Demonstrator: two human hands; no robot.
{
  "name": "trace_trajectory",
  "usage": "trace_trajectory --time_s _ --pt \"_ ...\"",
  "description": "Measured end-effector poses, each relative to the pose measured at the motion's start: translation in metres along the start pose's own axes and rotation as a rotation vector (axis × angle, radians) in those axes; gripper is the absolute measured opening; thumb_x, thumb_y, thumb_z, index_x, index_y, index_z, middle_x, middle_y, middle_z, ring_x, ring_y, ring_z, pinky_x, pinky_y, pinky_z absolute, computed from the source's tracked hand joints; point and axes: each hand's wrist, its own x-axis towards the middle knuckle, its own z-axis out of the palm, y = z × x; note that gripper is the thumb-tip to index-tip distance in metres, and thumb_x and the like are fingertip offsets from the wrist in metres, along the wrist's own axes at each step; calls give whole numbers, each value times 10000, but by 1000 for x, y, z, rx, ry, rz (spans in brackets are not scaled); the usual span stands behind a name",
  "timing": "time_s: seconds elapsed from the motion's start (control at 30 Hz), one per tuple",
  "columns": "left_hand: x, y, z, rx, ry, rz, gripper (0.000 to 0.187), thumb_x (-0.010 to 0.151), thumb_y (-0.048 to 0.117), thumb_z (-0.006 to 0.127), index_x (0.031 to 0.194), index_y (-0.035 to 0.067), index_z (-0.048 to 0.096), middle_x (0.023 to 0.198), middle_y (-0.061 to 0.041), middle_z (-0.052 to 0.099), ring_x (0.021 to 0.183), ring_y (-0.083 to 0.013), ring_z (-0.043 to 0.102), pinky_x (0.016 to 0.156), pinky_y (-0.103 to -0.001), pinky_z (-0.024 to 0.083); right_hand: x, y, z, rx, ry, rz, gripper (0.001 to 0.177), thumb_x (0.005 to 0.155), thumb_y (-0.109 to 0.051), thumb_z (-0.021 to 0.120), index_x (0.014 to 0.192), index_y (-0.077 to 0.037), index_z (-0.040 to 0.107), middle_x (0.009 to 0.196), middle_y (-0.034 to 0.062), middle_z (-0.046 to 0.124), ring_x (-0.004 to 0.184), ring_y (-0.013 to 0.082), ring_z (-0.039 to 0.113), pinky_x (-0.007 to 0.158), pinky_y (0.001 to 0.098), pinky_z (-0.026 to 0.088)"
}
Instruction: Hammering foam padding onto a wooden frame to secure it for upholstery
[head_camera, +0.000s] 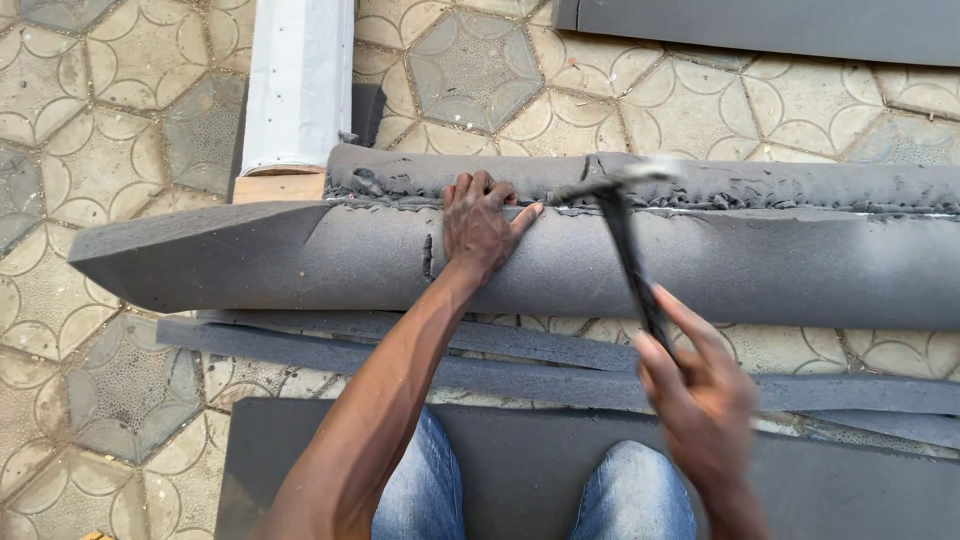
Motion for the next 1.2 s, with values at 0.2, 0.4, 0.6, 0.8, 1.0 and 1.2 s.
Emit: trace_trajectory --time_s 0.2,0.4,0.6,0.8,1.0,1.2 --pt "2 -8 11 -89 76 12 428 799 650 706 789 230 626 872 -2 519 970 -243 548 938 -438 398 39 0 28 -816 187 -130 352 969 -209 704 1318 -254 714 1091 118 766 782 401 729 505 454 555" --pt "-2 -9 16 -78 95 38 375 876 569 664 764 215 612 856 4 479 931 -228 523 913 -425 394 47 25 33 -807 133 -118 294 972 -101 676 1261 -96 735 904 333 731 611 447 721 450 443 568" --pt "-1 1 2 -27 93 69 344 862 473 736 850 129 749 913 -60 577 868 -230 512 819 -404 427 34 14 14 -766 225 -554 293 1018 10 633 1300 19 555 1387 332 633 678 205 704 409 240 533" --pt "-6 5 -4 -21 46 40 362 868 513 695 855 154 739 925 -53 581 884 -228 508 838 -415 403 44 79 16 -876 69 -80 364 1019 -216 614 1381 -242 585 493 -29 500 306 82 331 220 249 195" --pt "1 5 -5 -10 31 46 380 897 522 689 836 149 731 914 -27 549 873 -211 483 856 -394 402 1 -1 -9 158 28 126 612 950 -182 569 1534 -111 402 552 -66 471 364 37 371 253 158 261" --pt "-1 -21 -24 -218 -72 58 592 752 720 722 937 164 640 1036 -14 564 1004 -226 504 945 -416 433 -68 51 -76 1038 -397 35 549 949 41 803 1412 103 513 1348 300 584 1263 393 567 1091 525 419"
